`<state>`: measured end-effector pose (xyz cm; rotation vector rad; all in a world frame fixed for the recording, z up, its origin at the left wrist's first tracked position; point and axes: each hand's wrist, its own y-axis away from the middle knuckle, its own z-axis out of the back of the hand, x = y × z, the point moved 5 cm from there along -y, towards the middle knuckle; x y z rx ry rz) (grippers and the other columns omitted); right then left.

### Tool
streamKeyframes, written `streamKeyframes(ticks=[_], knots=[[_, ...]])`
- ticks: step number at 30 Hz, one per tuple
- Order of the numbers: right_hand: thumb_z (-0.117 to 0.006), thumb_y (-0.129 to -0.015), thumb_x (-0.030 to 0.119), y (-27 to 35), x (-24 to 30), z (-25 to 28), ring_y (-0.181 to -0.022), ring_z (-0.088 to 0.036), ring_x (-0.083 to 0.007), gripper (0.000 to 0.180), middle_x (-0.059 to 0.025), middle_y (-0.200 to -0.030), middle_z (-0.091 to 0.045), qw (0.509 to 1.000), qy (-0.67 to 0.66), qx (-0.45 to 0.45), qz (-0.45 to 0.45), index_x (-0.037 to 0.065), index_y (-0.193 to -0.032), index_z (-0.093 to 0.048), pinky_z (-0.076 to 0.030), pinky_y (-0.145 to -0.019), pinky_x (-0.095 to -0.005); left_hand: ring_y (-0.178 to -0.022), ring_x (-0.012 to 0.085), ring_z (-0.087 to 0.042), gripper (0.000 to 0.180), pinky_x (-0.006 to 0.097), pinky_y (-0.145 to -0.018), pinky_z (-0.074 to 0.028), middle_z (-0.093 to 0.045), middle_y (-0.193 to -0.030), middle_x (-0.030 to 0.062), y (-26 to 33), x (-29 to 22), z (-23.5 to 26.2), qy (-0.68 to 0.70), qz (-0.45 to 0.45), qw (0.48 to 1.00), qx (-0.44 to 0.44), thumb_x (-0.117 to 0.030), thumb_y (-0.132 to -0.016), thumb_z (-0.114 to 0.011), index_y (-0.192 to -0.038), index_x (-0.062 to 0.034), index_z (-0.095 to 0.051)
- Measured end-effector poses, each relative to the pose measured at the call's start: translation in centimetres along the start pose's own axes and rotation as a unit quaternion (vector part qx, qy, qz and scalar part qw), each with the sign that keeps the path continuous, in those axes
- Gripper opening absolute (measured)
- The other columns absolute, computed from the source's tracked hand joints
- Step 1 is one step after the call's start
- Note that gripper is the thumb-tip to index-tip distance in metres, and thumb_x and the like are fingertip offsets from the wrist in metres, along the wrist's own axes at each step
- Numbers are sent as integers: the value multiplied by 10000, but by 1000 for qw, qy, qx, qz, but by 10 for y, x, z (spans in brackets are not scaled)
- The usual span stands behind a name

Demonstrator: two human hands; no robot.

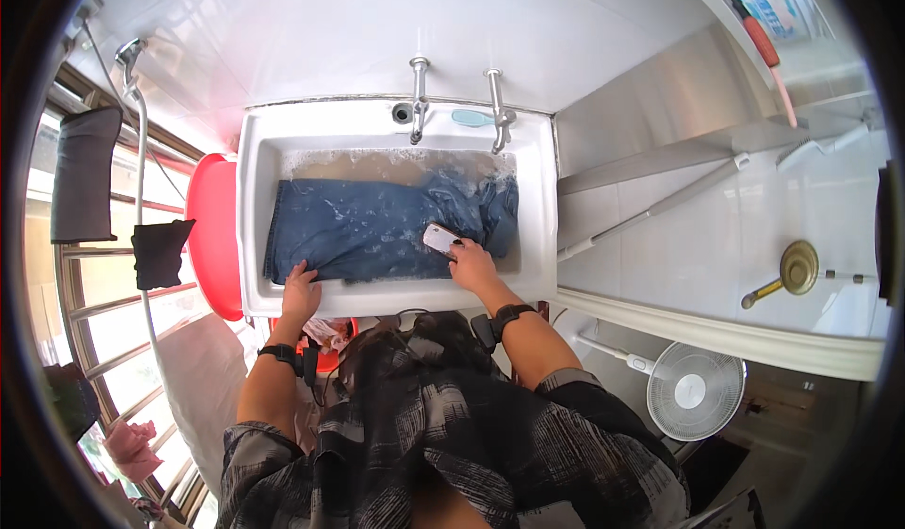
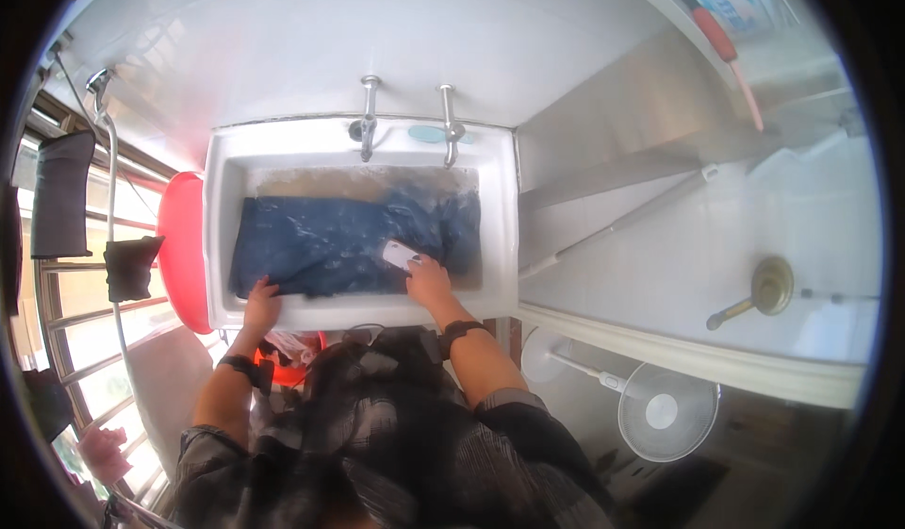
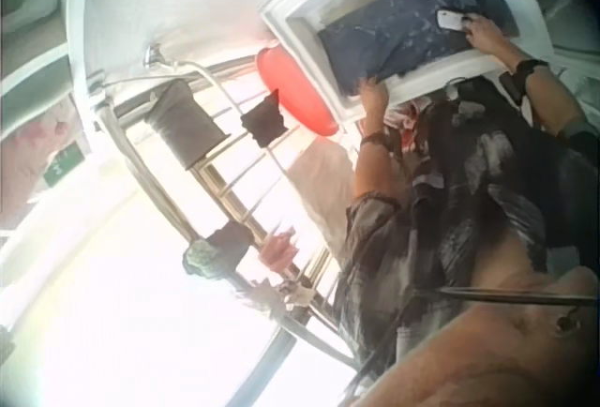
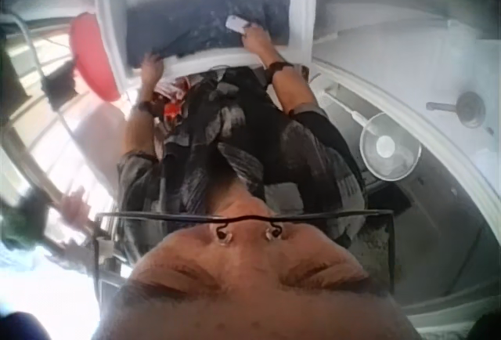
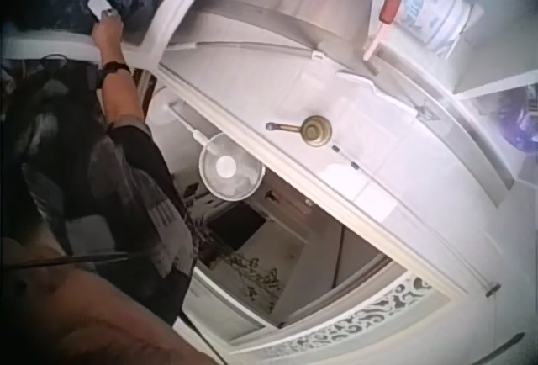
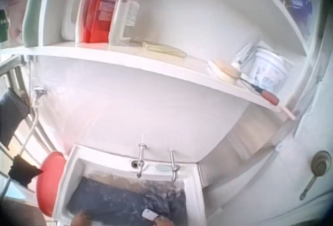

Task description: Hand-washing a pair of denim jeans in a sink using a brush and soapy water.

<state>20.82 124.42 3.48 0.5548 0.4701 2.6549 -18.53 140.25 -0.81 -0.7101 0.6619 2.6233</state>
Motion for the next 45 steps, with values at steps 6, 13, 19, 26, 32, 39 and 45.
streamKeyframes(ticks=[6,13,19,26,32,39,45], knots=[[-706,-888,223,35,-51,-6,-1260,-578,-403,470,-216,-1386,-567,990,-99,24,-95,100,-1337,-650,-490,-1058,-478,-1247,417,-593,246,446,-1093,-454,-637,-1330,228,25,-36,30,81,-27,992,-96,-129,-870,-693,-1086,-21,-740],[-683,-903,218,42,-99,7,-1235,-589,-433,540,-248,-1356,-583,980,-168,-55,-91,85,-1415,-577,-490,-1058,-477,-1116,305,-681,280,393,-1010,-506,-719,-1169,180,33,-77,66,52,-5,995,-89,-157,-920,-680,-1152,-11,-734],[-674,-906,215,67,-136,10,-1234,-590,-424,546,-261,-1326,-614,966,-232,-62,-100,87,-1425,-566,-475,-1070,-470,-890,138,-667,327,283,-842,-526,-740,-988,65,39,-109,47,213,83,972,-60,-186,-944,-685,-1198,15,-722],[-627,-911,131,89,-167,10,-1229,-595,-396,391,-223,-1311,-643,965,-239,-100,-37,26,-1286,-658,-472,-1075,-451,-846,138,-661,329,300,-781,-528,-746,-995,67,72,-140,-17,237,108,964,-46,-223,-930,-675,-1177,-15,-736],[-605,-931,158,92,-166,-11,-1177,-606,-398,309,-218,-1225,-657,978,-197,-69,-1,41,-1203,-692,-468,-1060,-464,-1019,183,-689,326,319,-925,-521,-759,-1088,115,95,-223,-31,180,48,982,-26,-210,-933,-674,-1179,-5,-736],[-497,-1019,292,103,-137,-16,-1208,-578,-387,349,-193,-1177,-675,997,-58,-55,-10,99,-1243,-683,-249,-1187,-595,-944,181,-699,315,328,-883,-535,-765,-1052,91,77,-233,-52,164,4,983,77,-241,-947,-665,-1167,-31,-748],[-510,-1017,281,91,-139,-18,-1281,-548,-370,378,-194,-1262,-658,997,-60,-4,-55,101,-1325,-633,-226,-1207,-598,-1031,337,-719,321,410,-939,-543,-745,-1095,192,38,-237,-76,64,-35,987,140,-236,-933,-628,-1181,-68,-745]])
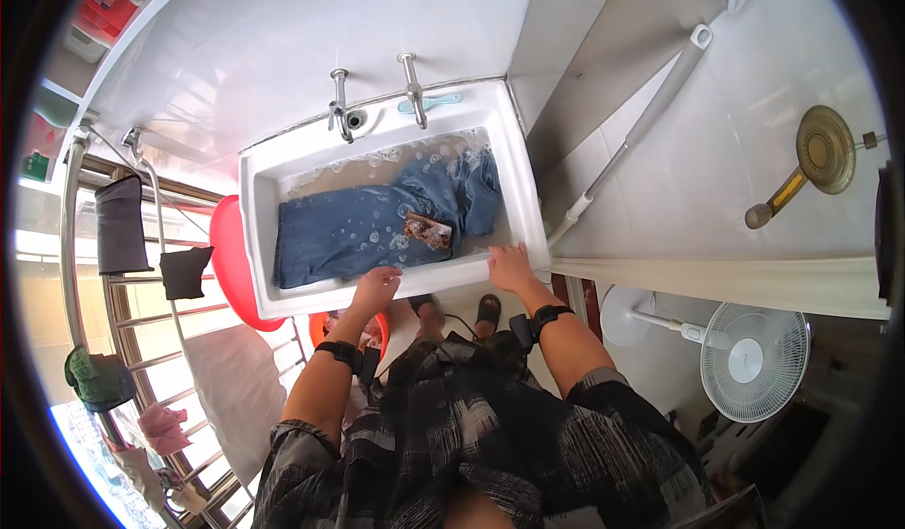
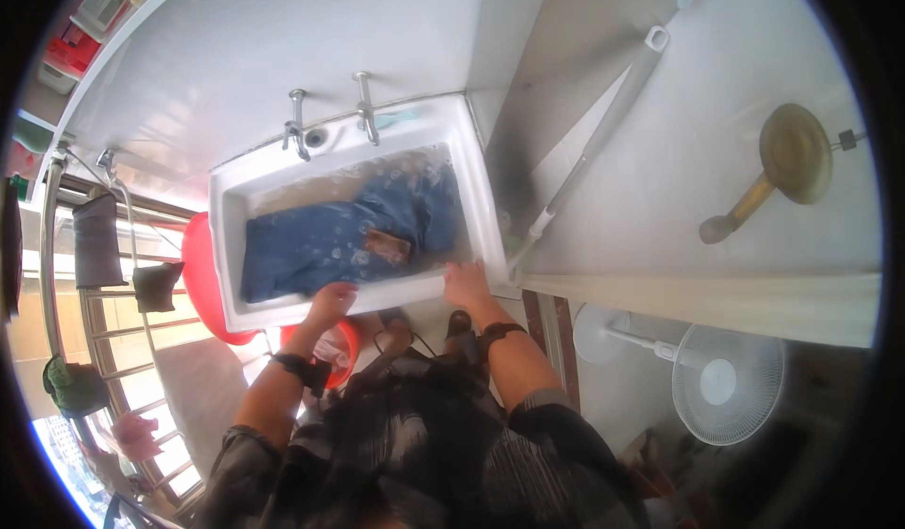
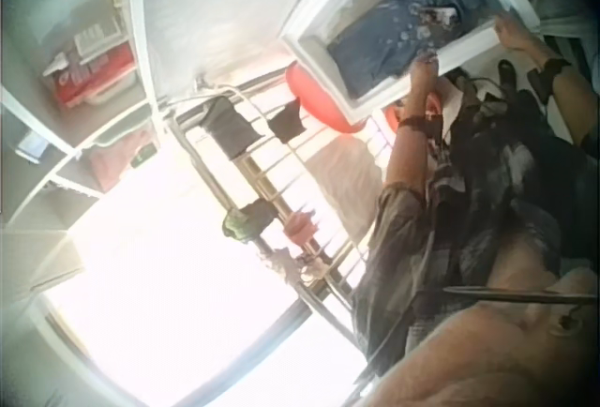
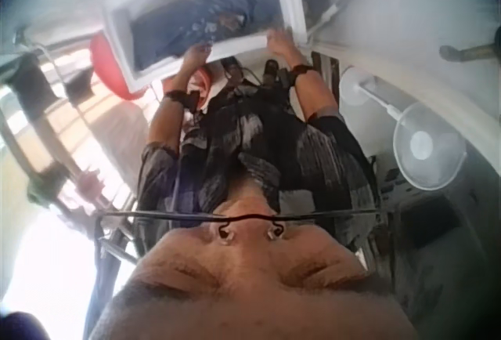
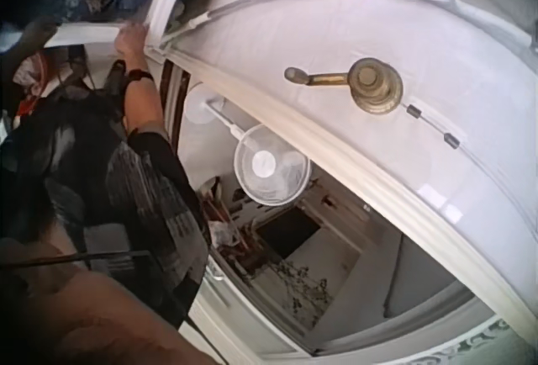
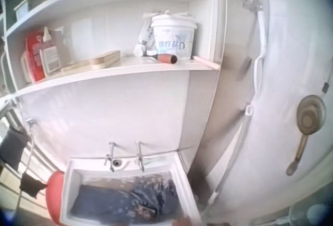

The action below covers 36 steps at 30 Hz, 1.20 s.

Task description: Hand-washing a pair of denim jeans in a sink using a brush and soapy water.

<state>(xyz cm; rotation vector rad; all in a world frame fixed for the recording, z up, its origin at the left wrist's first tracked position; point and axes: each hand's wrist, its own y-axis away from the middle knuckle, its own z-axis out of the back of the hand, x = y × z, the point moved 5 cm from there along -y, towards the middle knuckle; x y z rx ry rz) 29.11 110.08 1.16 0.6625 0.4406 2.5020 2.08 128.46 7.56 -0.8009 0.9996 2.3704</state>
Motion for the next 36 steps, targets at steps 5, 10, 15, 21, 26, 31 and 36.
streamKeyframes(ticks=[5,10,15,21,26,31,36], knots=[[-516,-1010,278,-1,0,3,-1307,-545,-375,411,-170,-1324,-647,999,7,42,-31,129,-1385,-592,-223,-1206,-612,-1067,392,-667,277,464,-964,-526,-693,-1151,189,-27,13,-12,-66,-73,995,27,-213,-914,-639,-1148,-112,-747],[-517,-1009,298,-9,17,6,-1333,-536,-370,406,-165,-1354,-639,989,49,115,-84,147,-1377,-597,-250,-1181,-645,-1149,375,-635,255,474,-985,-522,-674,-1228,139,-37,45,1,-123,-109,986,13,-184,-916,-630,-1134,-128,-751],[-636,-945,227,-30,49,15,-1219,-587,-378,413,-177,-1278,-622,991,13,43,-126,109,-1338,-595,-459,-1030,-534,-1213,362,-604,257,461,-1026,-505,-658,-1278,111,-55,82,36,-150,-30,988,9,-156,-905,-639,-1139,-129,-744],[-780,-842,215,-85,133,-1,-1167,-570,-354,641,-150,-1251,-583,995,-9,-67,73,85,-1418,-528,-471,-958,-497,-1242,358,-591,307,447,-1058,-488,-642,-1326,112,-38,128,80,-130,13,991,-35,-155,-908,-635,-1199,-121,-725],[-812,-804,223,-106,139,-25,-1202,-539,-316,760,-134,-1251,-577,996,92,-9,7,72,-1475,-488,-417,-986,-467,-1271,346,-588,379,449,-1070,-480,-638,-1355,122,-20,135,86,-160,74,984,-16,-216,-925,-646,-1289,-116,-680],[-825,-741,194,-114,116,-49,-1172,-544,-291,838,-108,-1196,-593,985,162,-43,33,63,-1485,-460,-404,-959,-441,-1244,356,-604,349,466,-1049,-492,-654,-1328,124,-42,128,96,-181,102,978,-33,-207,-952,-623,-1286,-121,-683],[-826,-731,206,-113,129,-27,-1151,-540,-292,780,-114,-1195,-577,994,103,-16,27,57,-1421,-496,-400,-952,-450,-1324,365,-541,428,476,-1090,-465,-534,-1499,121,-68,152,107,-215,123,966,-71,-135,-980,-560,-1407,-149,-595]])
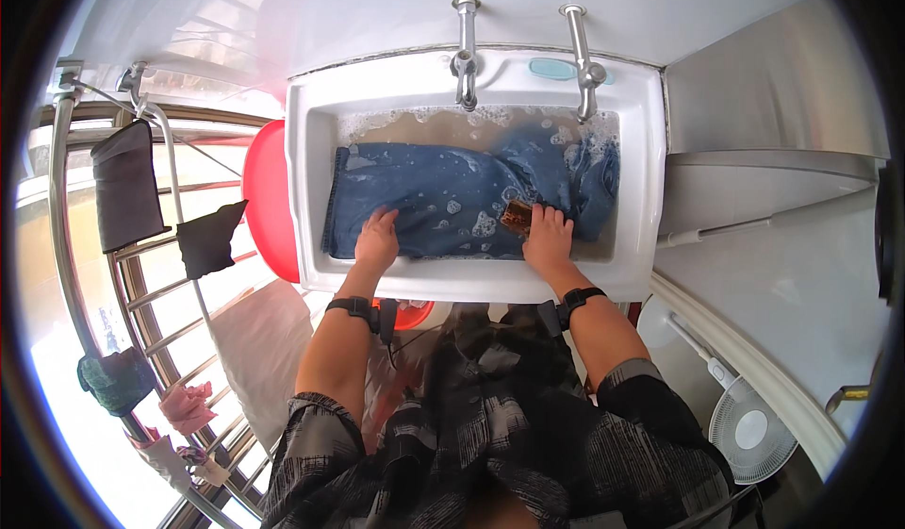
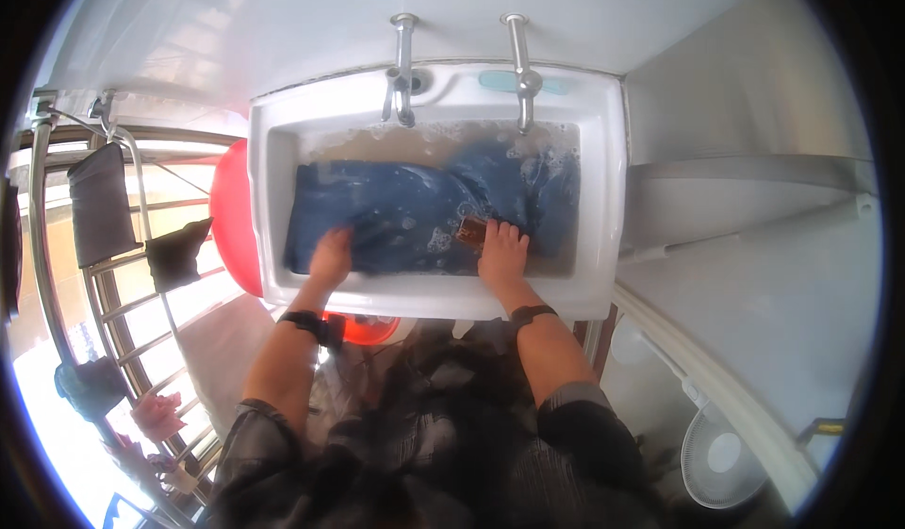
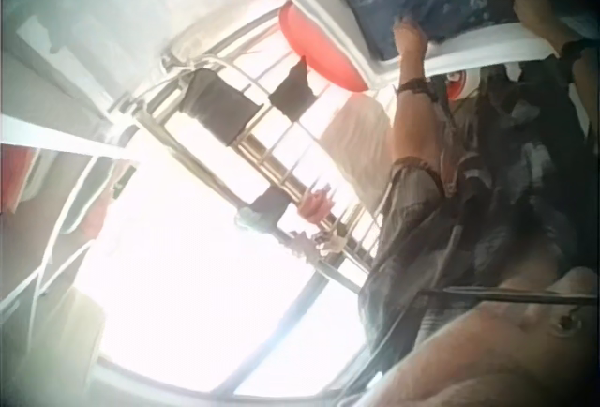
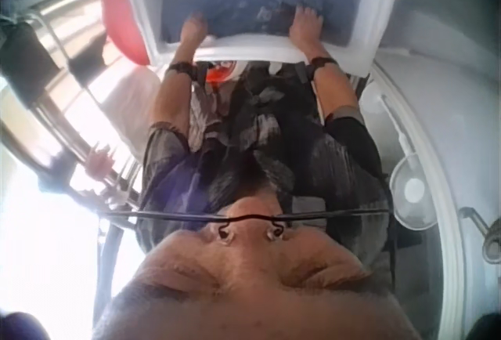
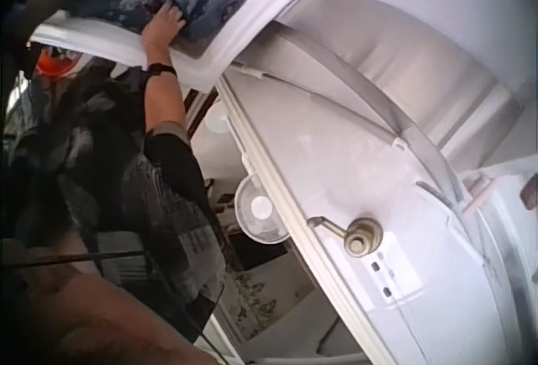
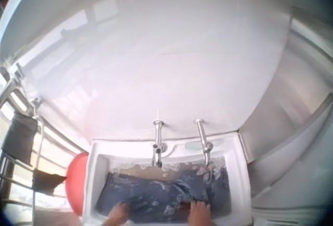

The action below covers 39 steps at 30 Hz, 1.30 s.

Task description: Hand-washing a pair of denim jeans in a sink using a brush and soapy water.

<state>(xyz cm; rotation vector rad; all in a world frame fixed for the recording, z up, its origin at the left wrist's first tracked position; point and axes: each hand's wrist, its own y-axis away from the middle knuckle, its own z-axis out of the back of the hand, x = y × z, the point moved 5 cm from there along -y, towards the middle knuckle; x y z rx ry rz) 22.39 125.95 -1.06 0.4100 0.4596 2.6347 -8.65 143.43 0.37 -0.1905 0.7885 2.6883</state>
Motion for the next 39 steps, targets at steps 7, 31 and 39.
streamKeyframes(ticks=[7,31,39], knots=[[-807,-742,259,-11,6,-5,-1139,-541,-332,727,-152,-1178,-561,999,-16,-3,39,13,-1363,-519,-425,-959,-451,-1468,335,-403,666,508,-1210,-328,-354,-1647,113,-18,-5,13,-21,-91,995,-36,-135,-967,-580,-1591,-232,-368],[-832,-755,388,-41,53,-32,-1051,-665,-365,679,-188,-1092,-670,998,21,-51,-20,9,-1243,-549,-514,-928,-482,-1564,331,-237,773,499,-1250,-234,-227,-1706,134,3,79,11,-93,-34,995,-14,-522,-1003,-527,-1637,-153,-282],[-804,-788,433,-49,183,-4,-1051,-681,-415,698,-250,-1130,-685,960,-264,3,-93,-23,-1252,-551,-552,-893,-489,-1575,360,-186,789,518,-1256,-191,-196,-1709,165,6,86,-2,-91,-42,995,-11,-519,-1008,-514,-1639,-117,-263]])
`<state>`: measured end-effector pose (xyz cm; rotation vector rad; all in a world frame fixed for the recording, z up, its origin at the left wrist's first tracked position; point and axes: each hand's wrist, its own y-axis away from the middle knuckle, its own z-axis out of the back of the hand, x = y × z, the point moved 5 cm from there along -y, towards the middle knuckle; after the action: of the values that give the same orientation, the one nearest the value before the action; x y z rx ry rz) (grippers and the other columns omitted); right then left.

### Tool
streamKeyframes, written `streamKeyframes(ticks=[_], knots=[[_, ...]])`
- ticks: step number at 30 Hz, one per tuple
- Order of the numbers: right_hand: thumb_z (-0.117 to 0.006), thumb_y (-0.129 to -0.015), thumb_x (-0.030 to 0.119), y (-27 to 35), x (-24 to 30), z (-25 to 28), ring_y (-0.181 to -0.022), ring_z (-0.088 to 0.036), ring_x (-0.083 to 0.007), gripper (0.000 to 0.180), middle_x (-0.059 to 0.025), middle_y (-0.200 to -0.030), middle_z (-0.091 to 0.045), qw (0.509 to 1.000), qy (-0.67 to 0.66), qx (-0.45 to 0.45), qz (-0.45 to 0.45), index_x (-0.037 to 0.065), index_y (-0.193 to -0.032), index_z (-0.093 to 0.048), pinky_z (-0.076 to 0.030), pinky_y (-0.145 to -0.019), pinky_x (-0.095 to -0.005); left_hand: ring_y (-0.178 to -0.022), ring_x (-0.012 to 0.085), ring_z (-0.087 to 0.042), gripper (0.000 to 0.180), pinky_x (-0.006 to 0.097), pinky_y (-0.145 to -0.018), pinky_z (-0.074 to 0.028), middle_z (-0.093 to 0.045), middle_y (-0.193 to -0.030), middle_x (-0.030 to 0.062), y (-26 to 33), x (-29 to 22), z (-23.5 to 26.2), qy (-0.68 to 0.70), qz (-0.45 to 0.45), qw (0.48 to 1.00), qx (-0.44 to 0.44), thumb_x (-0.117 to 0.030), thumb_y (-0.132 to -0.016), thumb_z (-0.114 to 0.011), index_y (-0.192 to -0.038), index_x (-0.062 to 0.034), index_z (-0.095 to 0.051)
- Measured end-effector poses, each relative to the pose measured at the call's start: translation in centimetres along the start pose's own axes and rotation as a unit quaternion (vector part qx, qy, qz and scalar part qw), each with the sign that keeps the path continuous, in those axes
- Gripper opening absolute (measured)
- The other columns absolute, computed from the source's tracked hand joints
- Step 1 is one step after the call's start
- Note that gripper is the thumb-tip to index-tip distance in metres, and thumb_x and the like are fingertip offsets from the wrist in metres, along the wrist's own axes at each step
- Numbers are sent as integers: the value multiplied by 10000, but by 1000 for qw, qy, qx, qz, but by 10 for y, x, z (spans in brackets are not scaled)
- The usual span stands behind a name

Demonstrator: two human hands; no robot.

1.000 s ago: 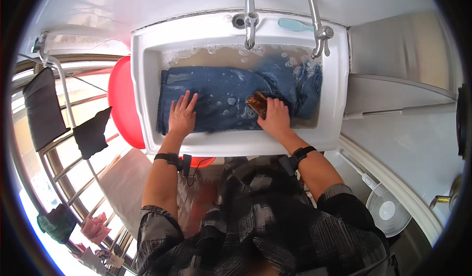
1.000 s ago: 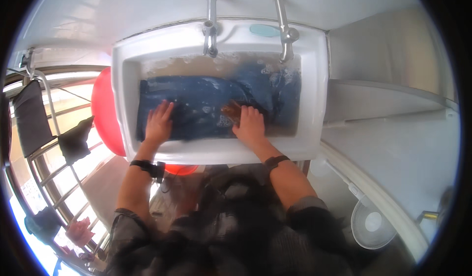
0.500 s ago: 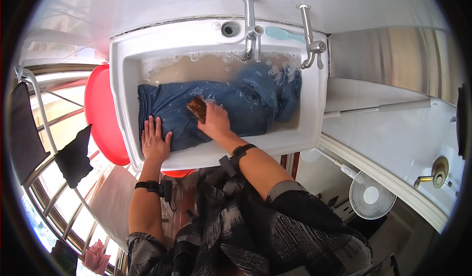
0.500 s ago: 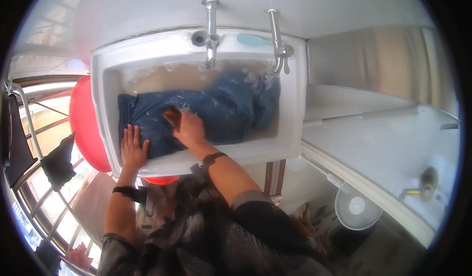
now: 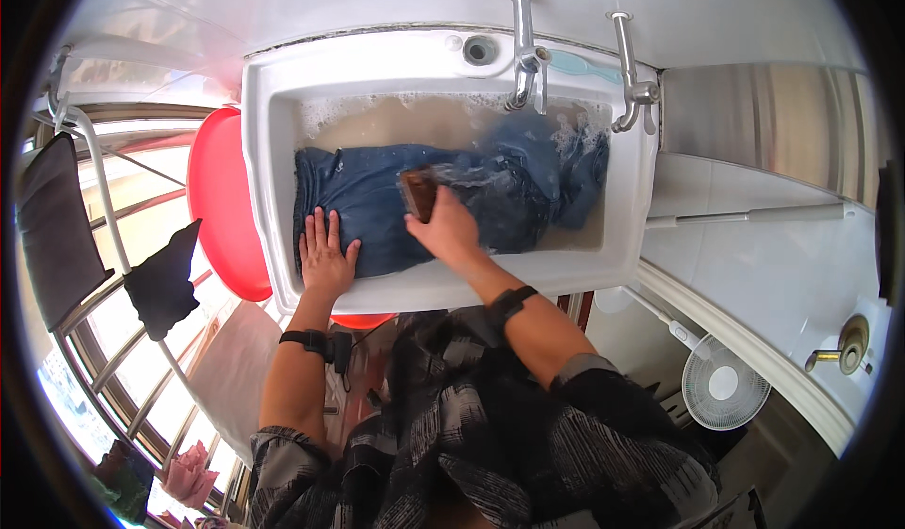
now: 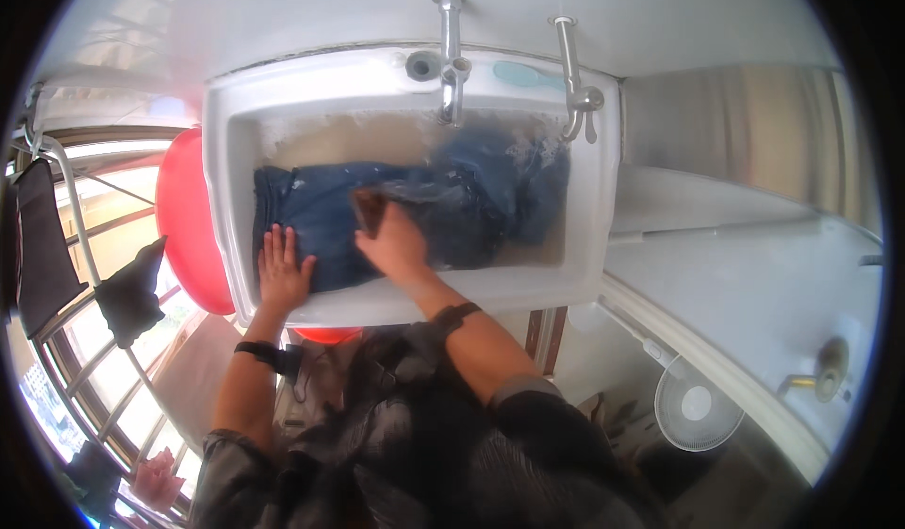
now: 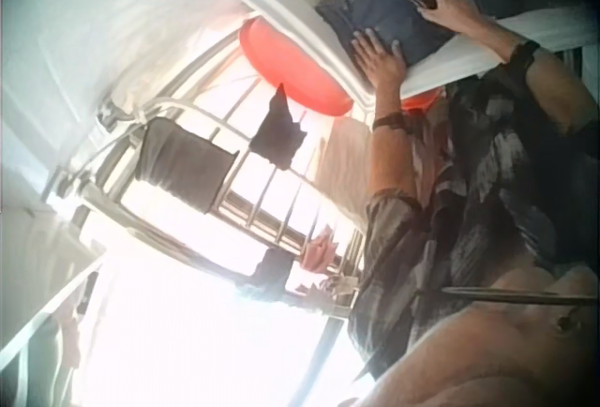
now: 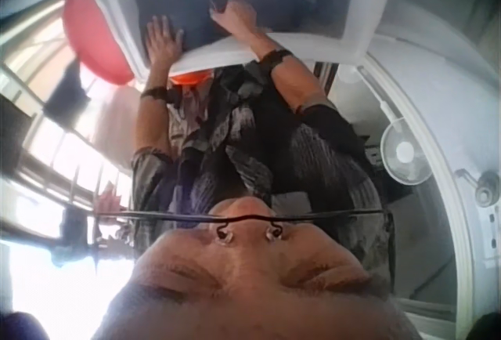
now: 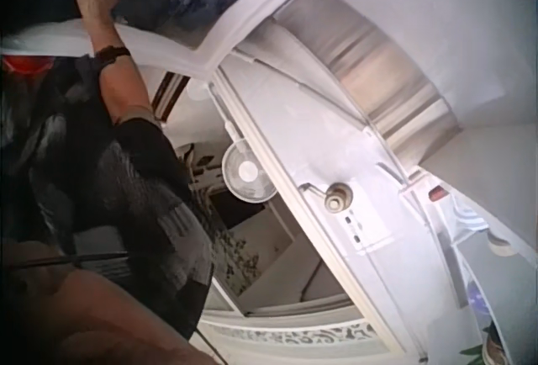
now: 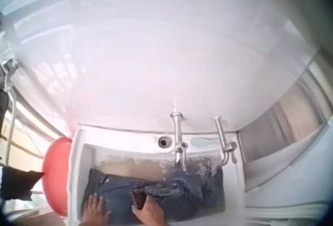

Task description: Hand-washing a pair of denim jeans in a sink using a brush and soapy water.

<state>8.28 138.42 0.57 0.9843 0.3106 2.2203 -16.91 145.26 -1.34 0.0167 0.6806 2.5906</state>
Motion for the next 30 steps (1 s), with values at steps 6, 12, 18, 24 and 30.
streamKeyframes(ticks=[6,12,18,24,30], knots=[[-817,-766,427,-54,65,-59,-1101,-667,-396,794,-232,-1203,-662,995,22,41,83,-23,-1343,-509,-559,-928,-476,-1569,367,-198,798,528,-1251,-200,-202,-1707,166,-2,5,-4,11,-4,1000,-5,-527,-989,-550,-1632,-132,-289],[-812,-775,451,-76,-2,-6,-1120,-678,-368,676,-207,-1194,-694,993,107,-37,10,5,-1248,-626,-554,-955,-454,-1566,350,-206,787,524,-1257,-194,-210,-1709,129,-2,2,1,33,-3,999,-18,-526,-984,-567,-1633,-175,-296],[-789,-802,473,-81,-72,49,-1139,-670,-368,698,-235,-1200,-682,968,237,-28,-84,-4,-1266,-577,-566,-934,-451,-1573,347,-184,786,529,-1263,-167,-199,-1712,126,-1,-1,2,53,-5,998,-27,-538,-990,-546,-1636,-176,-282],[-729,-854,462,-18,-2,10,-1085,-679,-445,764,-314,-1200,-658,996,36,-57,-57,-104,-1311,-498,-560,-915,-496,-1572,355,-183,793,537,-1259,-171,-191,-1712,135,-1,2,-3,30,-10,999,-32,-532,-993,-543,-1638,-161,-269],[-745,-831,465,7,23,-54,-1082,-673,-428,670,-265,-1146,-667,999,-3,42,-2,-48,-1204,-528,-556,-910,-497,-1569,373,-190,799,545,-1254,-184,-182,-1714,143,-6,5,-6,22,-21,999,-21,-536,-993,-541,-1638,-154,-265]])
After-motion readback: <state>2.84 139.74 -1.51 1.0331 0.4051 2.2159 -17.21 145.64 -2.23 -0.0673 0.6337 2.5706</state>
